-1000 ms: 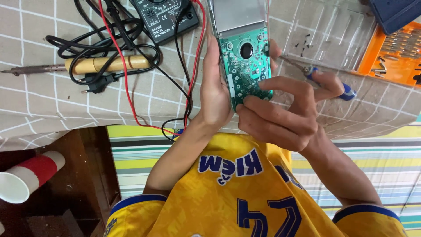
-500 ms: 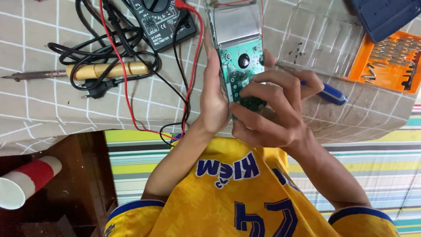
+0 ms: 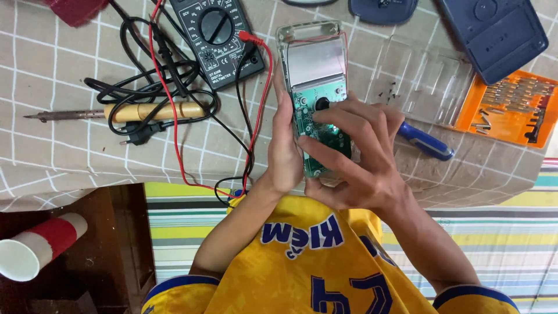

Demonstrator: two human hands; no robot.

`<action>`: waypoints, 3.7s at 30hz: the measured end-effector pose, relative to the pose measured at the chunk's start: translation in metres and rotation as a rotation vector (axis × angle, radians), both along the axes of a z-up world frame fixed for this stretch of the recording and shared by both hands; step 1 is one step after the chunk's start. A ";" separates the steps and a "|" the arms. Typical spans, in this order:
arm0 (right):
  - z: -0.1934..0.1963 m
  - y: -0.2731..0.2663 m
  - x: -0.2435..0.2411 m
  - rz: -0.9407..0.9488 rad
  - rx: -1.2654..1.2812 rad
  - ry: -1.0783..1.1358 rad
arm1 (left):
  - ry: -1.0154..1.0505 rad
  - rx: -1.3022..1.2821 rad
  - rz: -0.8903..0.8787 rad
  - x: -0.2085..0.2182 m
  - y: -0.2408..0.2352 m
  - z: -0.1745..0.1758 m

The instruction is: The person handles a disassembled mobile phone, aligns and presses the circuit board into the transparent housing, then picks up a blue calculator and uses a screwdriver to remove screws from its back cover. The person continues unscrewing the calculator while holding it steady.

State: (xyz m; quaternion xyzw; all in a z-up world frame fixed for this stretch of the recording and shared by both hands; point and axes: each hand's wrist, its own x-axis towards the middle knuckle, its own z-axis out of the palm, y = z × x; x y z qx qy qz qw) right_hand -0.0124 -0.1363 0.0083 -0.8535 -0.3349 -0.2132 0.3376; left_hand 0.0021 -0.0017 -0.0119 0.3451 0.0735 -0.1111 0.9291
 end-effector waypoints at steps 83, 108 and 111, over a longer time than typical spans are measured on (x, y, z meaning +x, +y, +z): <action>0.011 -0.056 0.151 -0.570 -0.760 0.146 | -0.070 -0.458 -0.421 0.007 0.012 -0.001; 0.107 -0.025 0.115 0.250 -0.350 0.001 | -0.052 -0.287 -0.317 0.004 0.009 0.016; 0.107 -0.023 0.118 0.304 -0.199 0.154 | -0.082 -0.296 -0.295 0.005 0.007 0.011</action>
